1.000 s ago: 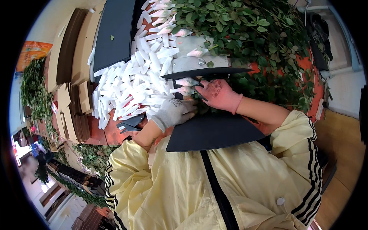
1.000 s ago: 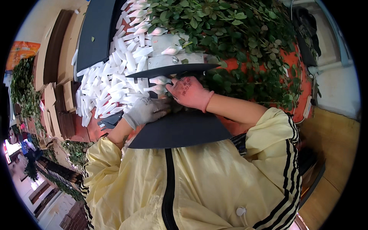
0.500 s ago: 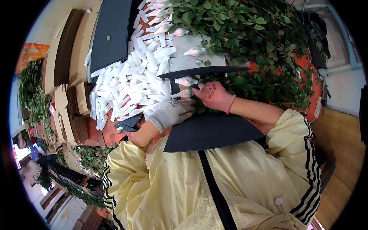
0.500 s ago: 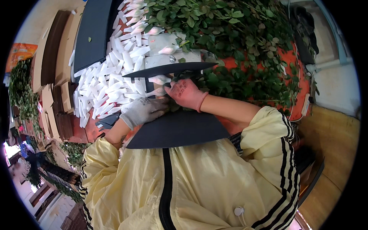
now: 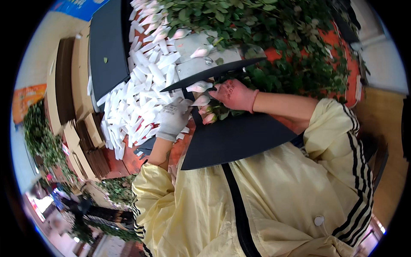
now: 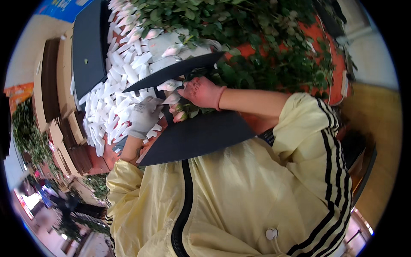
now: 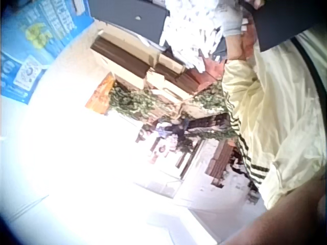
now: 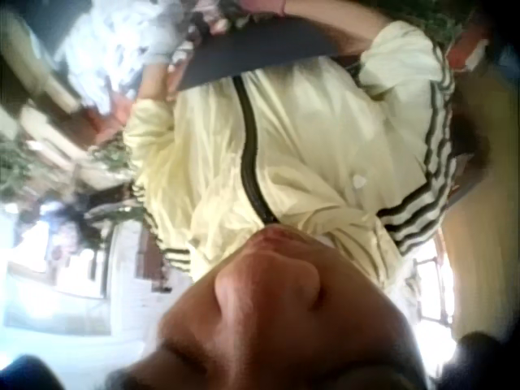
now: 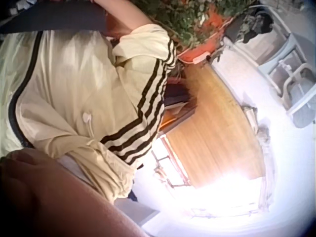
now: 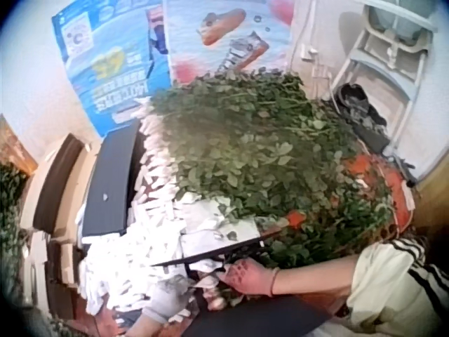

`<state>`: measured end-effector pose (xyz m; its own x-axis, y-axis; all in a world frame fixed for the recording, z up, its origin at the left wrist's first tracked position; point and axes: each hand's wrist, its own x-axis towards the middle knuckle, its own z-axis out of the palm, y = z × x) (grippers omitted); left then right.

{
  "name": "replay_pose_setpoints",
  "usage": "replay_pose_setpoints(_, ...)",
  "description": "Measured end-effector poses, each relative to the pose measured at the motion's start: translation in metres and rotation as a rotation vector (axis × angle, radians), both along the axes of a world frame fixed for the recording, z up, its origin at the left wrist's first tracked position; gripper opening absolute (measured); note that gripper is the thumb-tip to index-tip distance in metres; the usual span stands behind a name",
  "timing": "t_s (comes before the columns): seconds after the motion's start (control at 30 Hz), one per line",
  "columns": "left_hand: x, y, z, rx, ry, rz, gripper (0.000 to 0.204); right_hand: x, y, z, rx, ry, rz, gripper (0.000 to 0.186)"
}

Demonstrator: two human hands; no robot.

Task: The person organizes pink roses by placing them into black cardboard inserts and then into boxes, handling the flowers and containers by hand.

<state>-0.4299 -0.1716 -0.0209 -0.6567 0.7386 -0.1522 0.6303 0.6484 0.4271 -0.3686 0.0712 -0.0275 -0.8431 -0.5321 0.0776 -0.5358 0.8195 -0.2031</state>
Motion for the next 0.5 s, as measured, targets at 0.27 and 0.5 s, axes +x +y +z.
replay_pose_setpoints(0.27,-0.004,-0.019,0.066,0.167,0.253,-0.051,0.019,-0.004,0.0,-0.005,0.067,-0.054,0.029,0.017)
replay_pose_setpoints(0.5,0.023,0.021,0.035,0.16,-0.198,-0.319,0.025,-0.006,0.001,-0.003,0.067,-0.071,0.073,0.02)
